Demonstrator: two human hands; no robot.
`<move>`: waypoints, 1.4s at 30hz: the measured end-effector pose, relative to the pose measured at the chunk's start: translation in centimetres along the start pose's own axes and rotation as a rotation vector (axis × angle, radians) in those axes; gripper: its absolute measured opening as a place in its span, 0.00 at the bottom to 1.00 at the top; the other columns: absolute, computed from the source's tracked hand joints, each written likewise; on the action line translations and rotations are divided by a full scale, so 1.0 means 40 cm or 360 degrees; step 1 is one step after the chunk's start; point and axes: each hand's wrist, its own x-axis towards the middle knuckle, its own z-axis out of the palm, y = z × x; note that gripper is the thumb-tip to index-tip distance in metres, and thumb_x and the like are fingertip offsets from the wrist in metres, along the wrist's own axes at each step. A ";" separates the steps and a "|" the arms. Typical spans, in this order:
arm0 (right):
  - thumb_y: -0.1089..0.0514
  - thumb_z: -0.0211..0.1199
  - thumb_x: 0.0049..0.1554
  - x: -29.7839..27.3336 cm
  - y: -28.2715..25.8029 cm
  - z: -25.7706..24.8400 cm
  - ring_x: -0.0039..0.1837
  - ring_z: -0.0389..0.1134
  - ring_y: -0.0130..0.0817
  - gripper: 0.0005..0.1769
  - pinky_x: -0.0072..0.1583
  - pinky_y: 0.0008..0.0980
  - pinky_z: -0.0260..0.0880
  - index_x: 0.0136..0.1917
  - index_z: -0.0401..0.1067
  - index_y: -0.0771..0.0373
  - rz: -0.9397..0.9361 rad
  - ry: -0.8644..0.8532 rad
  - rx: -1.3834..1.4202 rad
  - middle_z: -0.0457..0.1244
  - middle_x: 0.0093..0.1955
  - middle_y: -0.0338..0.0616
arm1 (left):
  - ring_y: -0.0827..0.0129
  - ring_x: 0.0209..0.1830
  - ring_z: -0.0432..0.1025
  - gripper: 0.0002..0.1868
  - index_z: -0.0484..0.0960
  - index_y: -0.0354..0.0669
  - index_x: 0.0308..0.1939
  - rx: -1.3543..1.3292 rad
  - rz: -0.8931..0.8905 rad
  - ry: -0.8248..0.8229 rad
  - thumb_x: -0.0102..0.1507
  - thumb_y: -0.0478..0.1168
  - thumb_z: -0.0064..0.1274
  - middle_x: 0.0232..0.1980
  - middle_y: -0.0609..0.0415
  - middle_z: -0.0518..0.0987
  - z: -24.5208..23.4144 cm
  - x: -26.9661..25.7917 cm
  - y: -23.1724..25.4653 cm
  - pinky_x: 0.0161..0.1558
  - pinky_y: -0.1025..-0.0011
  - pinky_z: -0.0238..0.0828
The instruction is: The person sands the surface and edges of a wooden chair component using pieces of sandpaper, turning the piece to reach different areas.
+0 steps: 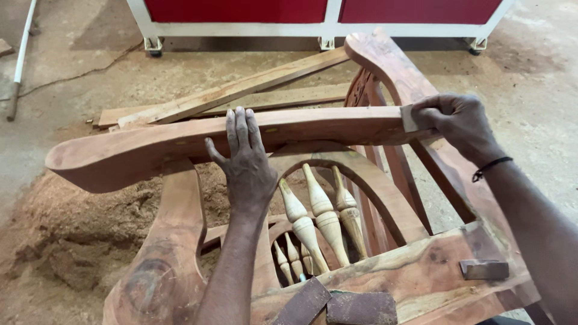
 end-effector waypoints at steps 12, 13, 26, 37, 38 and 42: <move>0.59 0.69 0.62 0.047 0.054 -0.058 0.46 0.74 0.28 0.04 0.50 0.28 0.76 0.49 0.82 0.52 -0.0796 -0.0045 -0.0851 0.71 0.47 0.37 | 0.59 0.84 0.43 0.47 0.49 0.38 0.80 0.0093 0.0008 -0.0038 0.56 0.31 0.45 0.83 0.45 0.49 -0.003 -0.003 0.003 0.74 0.28 0.33; 0.57 0.70 0.60 0.061 0.052 -0.026 0.46 0.73 0.28 0.03 0.50 0.29 0.77 0.49 0.82 0.52 -0.0845 -0.0087 -0.0811 0.71 0.47 0.37 | 0.58 0.84 0.42 0.47 0.49 0.36 0.79 0.0077 0.0009 -0.0034 0.55 0.33 0.46 0.83 0.44 0.49 -0.005 0.000 0.001 0.74 0.27 0.33; 0.54 0.76 0.51 0.089 -0.272 0.408 0.42 0.70 0.34 0.07 0.43 0.35 0.74 0.41 0.81 0.56 -0.1462 -0.0231 -0.0297 0.68 0.41 0.42 | 0.61 0.84 0.43 0.47 0.51 0.38 0.79 -0.0035 0.0046 -0.0028 0.54 0.33 0.46 0.83 0.48 0.51 -0.033 -0.005 0.011 0.74 0.27 0.32; 0.59 0.72 0.60 0.022 0.023 0.032 0.46 0.72 0.32 0.02 0.50 0.30 0.74 0.47 0.81 0.58 -0.1033 0.0097 -0.0842 0.69 0.45 0.42 | 0.63 0.85 0.40 0.47 0.47 0.40 0.80 0.0084 -0.0021 -0.0054 0.57 0.34 0.46 0.84 0.48 0.48 -0.007 0.004 0.006 0.74 0.25 0.34; 0.58 0.73 0.60 0.027 -0.002 0.068 0.45 0.72 0.32 0.04 0.49 0.30 0.74 0.47 0.81 0.58 -0.1092 0.0063 -0.0736 0.69 0.44 0.42 | 0.62 0.85 0.40 0.47 0.47 0.40 0.80 0.0091 -0.0040 -0.0112 0.56 0.34 0.46 0.83 0.48 0.48 -0.010 -0.001 0.007 0.74 0.25 0.34; 0.53 0.75 0.55 0.062 -0.186 0.309 0.40 0.69 0.34 0.10 0.43 0.33 0.72 0.38 0.77 0.59 -0.1240 -0.0072 -0.0584 0.66 0.38 0.42 | 0.63 0.85 0.40 0.48 0.49 0.40 0.80 0.0211 -0.0008 -0.0058 0.54 0.33 0.46 0.84 0.49 0.49 -0.018 0.013 -0.001 0.74 0.27 0.35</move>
